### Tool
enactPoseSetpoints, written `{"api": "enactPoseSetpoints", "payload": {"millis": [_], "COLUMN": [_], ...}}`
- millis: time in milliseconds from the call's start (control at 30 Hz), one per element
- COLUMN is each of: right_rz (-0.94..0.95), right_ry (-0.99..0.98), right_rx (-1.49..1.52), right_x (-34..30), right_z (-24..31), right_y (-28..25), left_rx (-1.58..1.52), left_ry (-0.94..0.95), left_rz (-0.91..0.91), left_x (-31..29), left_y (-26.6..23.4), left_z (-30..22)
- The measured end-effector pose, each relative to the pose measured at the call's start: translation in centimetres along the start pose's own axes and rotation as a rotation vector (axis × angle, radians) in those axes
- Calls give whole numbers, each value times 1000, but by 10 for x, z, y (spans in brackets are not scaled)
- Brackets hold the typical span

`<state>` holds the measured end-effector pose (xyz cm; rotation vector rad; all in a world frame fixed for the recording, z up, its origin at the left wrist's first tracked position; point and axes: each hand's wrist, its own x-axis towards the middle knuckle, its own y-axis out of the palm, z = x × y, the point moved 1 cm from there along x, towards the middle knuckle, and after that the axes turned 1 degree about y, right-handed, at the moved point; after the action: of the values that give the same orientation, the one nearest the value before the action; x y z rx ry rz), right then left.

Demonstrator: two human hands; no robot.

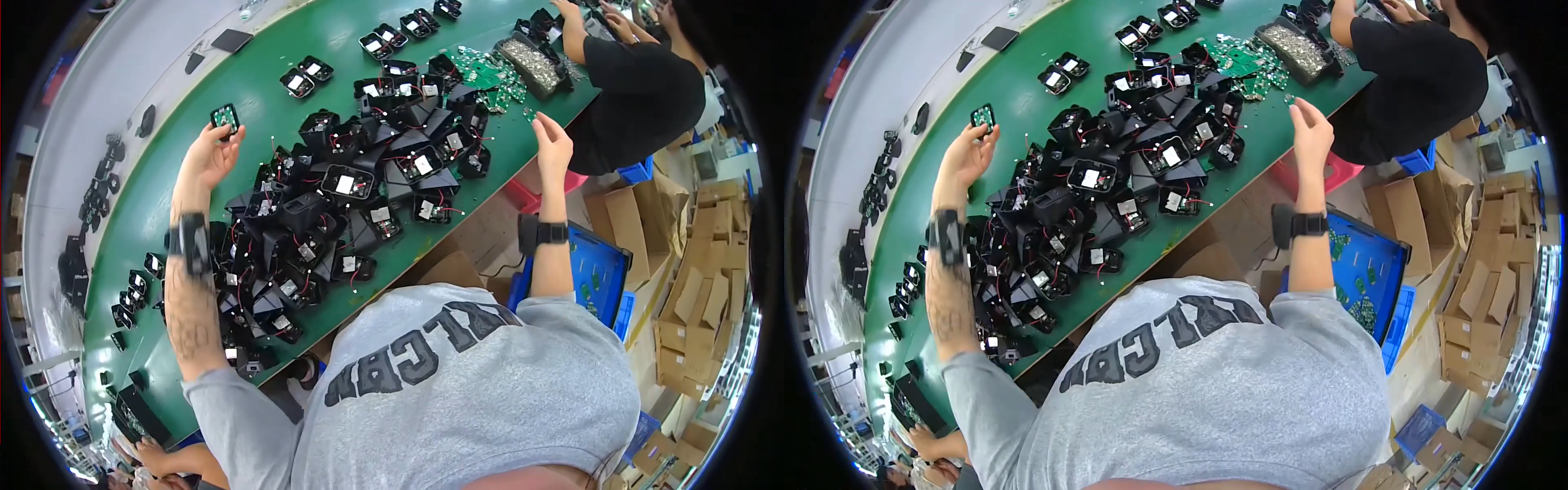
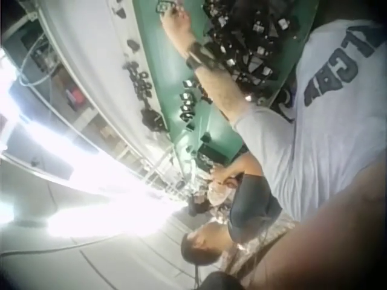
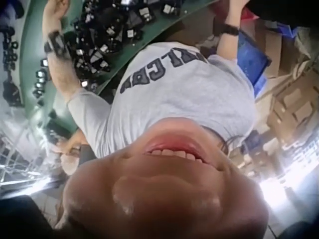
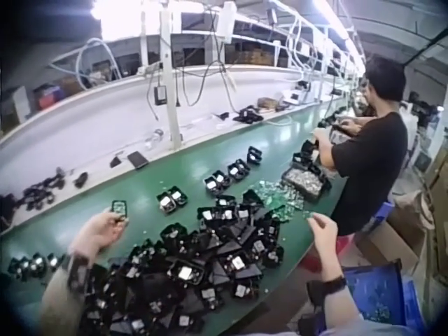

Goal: The person picks up a black plastic housing and a circuit board, fits the board into the housing, and presses them together. After assembling the components, the person places the unit on the workbench and repeats the process.

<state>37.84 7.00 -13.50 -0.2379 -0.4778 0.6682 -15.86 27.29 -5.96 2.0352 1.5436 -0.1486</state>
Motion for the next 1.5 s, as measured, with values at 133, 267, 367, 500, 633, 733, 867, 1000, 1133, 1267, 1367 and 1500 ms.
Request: {"api": "enactPoseSetpoints", "payload": {"millis": [133,267,367,500,633,733,867,1000,1133,1267,1367,1500], "right_rz": [-58,9,75,68,-128,-161,-218,-202,-80,126,208,385], "right_ry": [-197,-287,-132,-223,7,118,160,222,172,295,347,105], "right_rx": [-560,-471,-383,-309,209,362,195,205,13,-42,14,-480], "right_x": [24,27,7,14,-6,-4,-7,-5,0,8,12,15], "right_z": [-53,-32,8,-71,-47,-51,-63,-77,-89,-95,-73,-59], "right_y": [-14,14,9,-26,4,8,-8,-15,-35,-28,-7,6], "left_rx": [68,-175,507,799,692,418,720,570,575,745,1070,1059], "left_ry": [33,-120,164,171,412,622,544,325,406,418,390,233], "left_rz": [-241,-285,-23,-430,-712,-1216,-1869,-2045,-2039,-1933,-1929,-1731], "left_x": [58,48,-5,-68,-169,-227,-244,-316,-321,-296,-294,-284], "left_y": [-45,-97,-85,-38,-158,-286,-396,-442,-477,-508,-528,-545], "left_z": [22,40,25,-41,-72,-53,10,75,77,47,23,3]}}
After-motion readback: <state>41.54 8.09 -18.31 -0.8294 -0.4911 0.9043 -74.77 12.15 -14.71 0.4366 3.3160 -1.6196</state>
